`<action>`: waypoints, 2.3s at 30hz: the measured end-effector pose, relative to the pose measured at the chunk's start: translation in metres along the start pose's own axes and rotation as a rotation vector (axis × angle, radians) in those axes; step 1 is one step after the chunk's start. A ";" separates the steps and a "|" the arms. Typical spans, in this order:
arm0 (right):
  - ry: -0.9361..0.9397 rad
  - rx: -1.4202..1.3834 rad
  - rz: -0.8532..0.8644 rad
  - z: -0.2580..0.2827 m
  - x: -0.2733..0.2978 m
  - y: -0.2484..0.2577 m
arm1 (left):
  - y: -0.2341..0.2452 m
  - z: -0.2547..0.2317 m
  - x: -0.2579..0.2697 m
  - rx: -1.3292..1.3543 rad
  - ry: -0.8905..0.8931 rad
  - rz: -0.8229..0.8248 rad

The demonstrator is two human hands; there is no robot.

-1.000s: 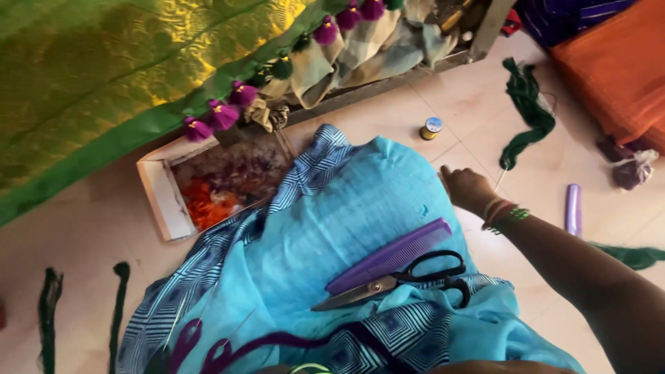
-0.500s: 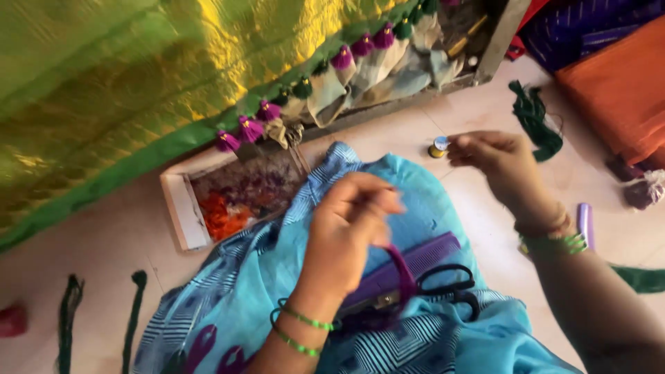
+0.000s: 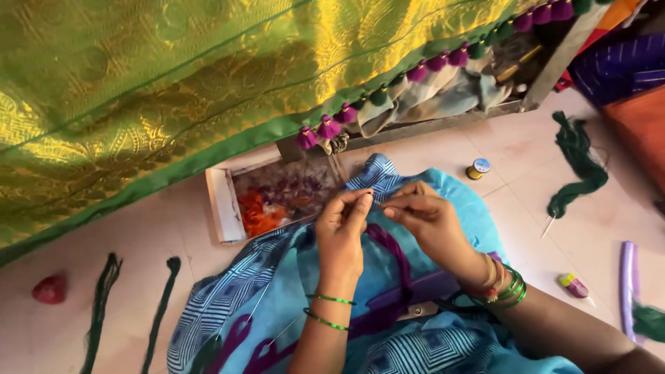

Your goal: Manually attaching and sewing decorative tassels to the border of a traditional silk saree.

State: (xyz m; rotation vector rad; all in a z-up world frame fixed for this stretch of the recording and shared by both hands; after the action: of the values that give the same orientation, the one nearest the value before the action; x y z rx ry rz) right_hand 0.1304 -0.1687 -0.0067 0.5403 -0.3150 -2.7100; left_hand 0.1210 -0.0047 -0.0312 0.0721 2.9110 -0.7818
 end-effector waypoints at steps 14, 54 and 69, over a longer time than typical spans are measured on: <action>-0.044 0.178 0.172 -0.017 -0.010 -0.030 | 0.052 0.059 -0.001 0.024 0.132 -0.029; 0.272 0.462 0.230 0.074 0.000 -0.005 | 0.007 0.054 0.013 -0.054 0.258 0.236; -0.189 -0.774 0.135 -0.002 0.023 0.012 | -0.039 0.024 0.024 -0.134 0.224 0.288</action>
State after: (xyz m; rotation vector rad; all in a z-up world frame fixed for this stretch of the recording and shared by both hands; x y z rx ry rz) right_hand 0.1153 -0.1889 -0.0128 0.0345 0.6119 -2.4798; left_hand 0.0967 -0.0506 -0.0357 0.5861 3.0488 -0.5625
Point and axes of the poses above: each hand's wrist, its own x-axis away from the middle knuckle, its own y-axis out of the back of the hand, z = x × y, the point moved 9 cm from there along -x, towards the middle knuckle, and after that the axes turned 12 degrees about z, right-handed, at the moved point
